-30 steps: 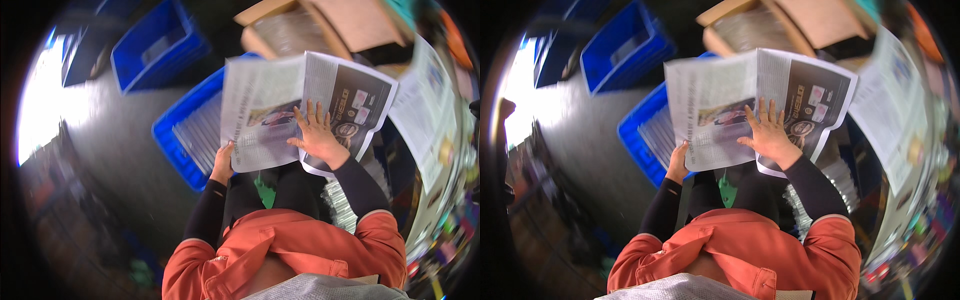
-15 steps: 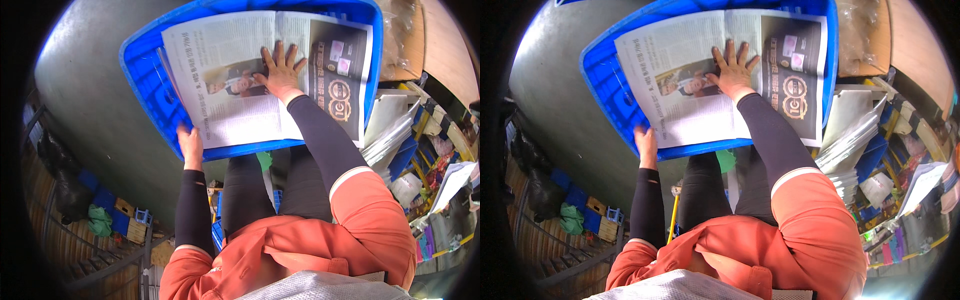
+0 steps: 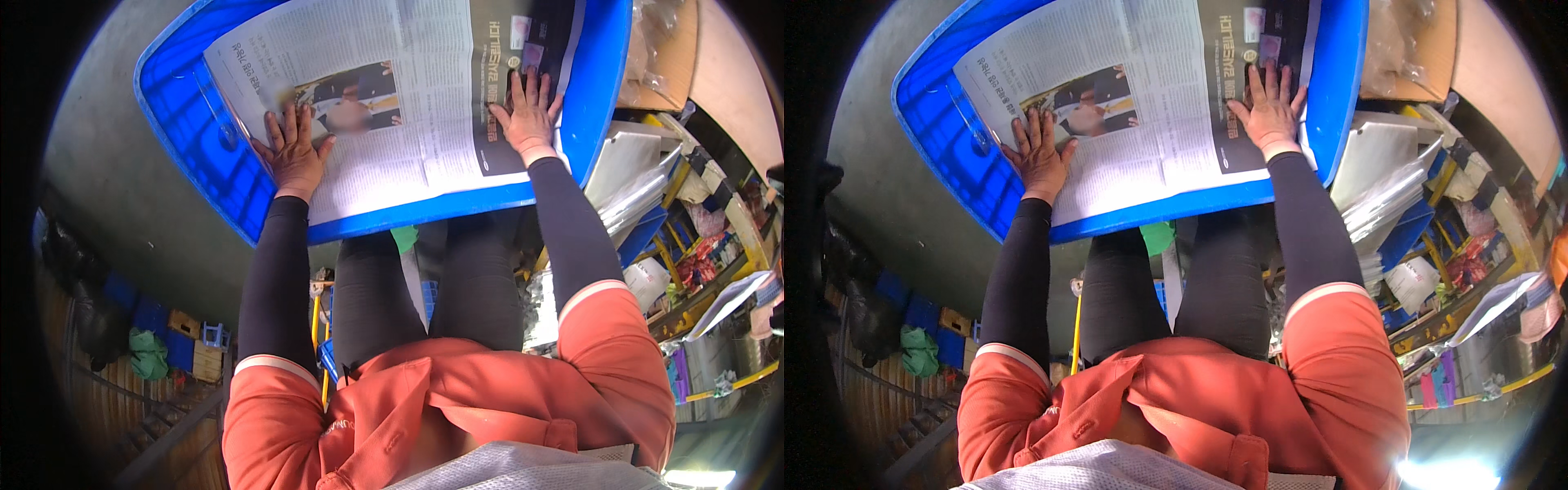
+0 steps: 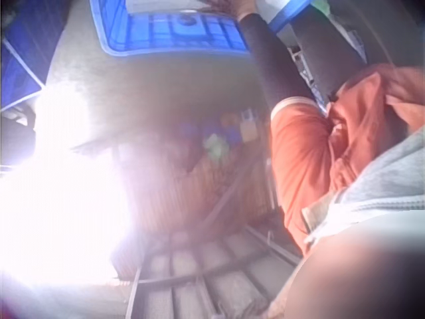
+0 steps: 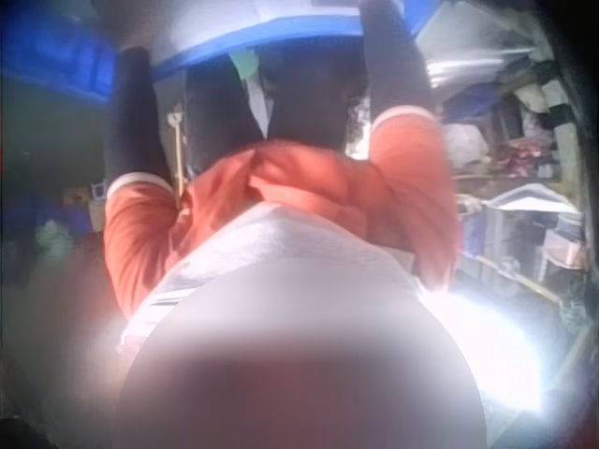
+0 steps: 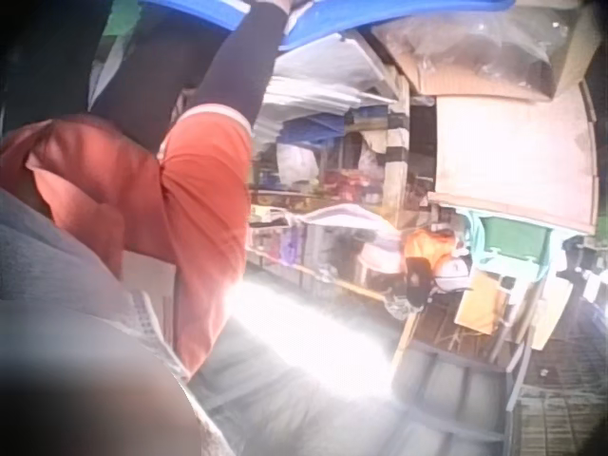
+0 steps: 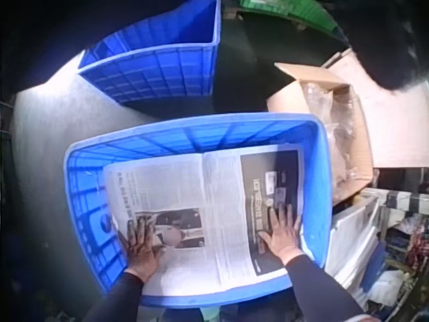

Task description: The person slides metal tubes into clear plastic bags one at a time, then places the bagged tubes into a blue bin. The person arranges the bagged tubes in the bin and lays a sheet of newspaper over them.

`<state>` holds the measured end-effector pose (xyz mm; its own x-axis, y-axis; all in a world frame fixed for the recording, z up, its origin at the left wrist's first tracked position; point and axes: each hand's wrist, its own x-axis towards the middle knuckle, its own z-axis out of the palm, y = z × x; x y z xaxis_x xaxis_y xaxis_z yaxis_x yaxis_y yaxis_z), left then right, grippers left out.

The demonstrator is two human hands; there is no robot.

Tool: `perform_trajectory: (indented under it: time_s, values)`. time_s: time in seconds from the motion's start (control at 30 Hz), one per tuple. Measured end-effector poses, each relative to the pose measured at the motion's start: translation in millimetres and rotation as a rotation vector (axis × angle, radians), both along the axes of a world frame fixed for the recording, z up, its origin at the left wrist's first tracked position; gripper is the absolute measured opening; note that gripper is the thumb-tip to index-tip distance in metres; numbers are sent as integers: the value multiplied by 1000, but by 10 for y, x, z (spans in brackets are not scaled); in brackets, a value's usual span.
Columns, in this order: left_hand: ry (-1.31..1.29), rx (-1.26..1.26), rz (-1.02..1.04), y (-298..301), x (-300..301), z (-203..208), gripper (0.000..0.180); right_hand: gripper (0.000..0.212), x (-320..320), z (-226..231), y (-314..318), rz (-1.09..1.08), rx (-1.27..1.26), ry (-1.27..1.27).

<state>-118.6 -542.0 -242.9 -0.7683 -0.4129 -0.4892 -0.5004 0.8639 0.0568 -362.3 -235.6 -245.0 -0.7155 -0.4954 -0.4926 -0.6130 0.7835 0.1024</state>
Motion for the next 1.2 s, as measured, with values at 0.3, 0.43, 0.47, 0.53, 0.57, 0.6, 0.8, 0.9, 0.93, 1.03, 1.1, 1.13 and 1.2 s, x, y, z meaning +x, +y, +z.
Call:
perform_trajectory:
  time_s: [0.3, 0.43, 0.47, 0.53, 0.57, 0.6, 0.8, 0.9, 0.93, 1.03, 1.1, 1.13, 1.2]
  values:
    - [-81, 824, -337, 898, -503, 871, 45, 59, 518, 845, -176, 281, -240, -790]
    - [-75, 861, -320, 983, -498, 757, 31, 45, 671, 887, -261, 199, -116, -902]
    - [-78, 848, -317, 993, -493, 728, 29, 42, 708, 832, -281, 157, -124, -890]
    - [-36, 762, -305, 1037, -492, 688, 30, 27, 799, 693, -329, 263, -230, -746]
    - [-36, 721, -298, 1072, -497, 672, 30, 23, 854, 625, -367, 289, -249, -736]
    - [-16, 692, -303, 1102, -503, 654, 31, 21, 879, 558, -390, 321, -256, -739]
    - [-172, 675, -272, 835, -306, 447, 26, 20, 544, 438, -95, 149, -111, -761]
    - [-253, 632, -278, 338, 14, 348, 25, 21, 135, 448, 327, 167, -19, -758]
    - [-365, 584, -308, 154, 123, 317, 25, 21, 35, 439, 434, 167, 29, -691]
    - [-508, 529, -306, -310, 407, 218, 24, 23, -169, 332, 591, 47, 125, -737]
    - [-537, 530, -235, -521, 528, 138, 21, 24, -223, 252, 589, 7, 159, -739]
    - [-527, 567, -262, -600, 544, 93, 22, 24, -240, 216, 571, -7, 168, -728]
    - [-486, 620, -318, -714, 481, 12, 23, 25, -256, 167, 518, -35, 204, -731]
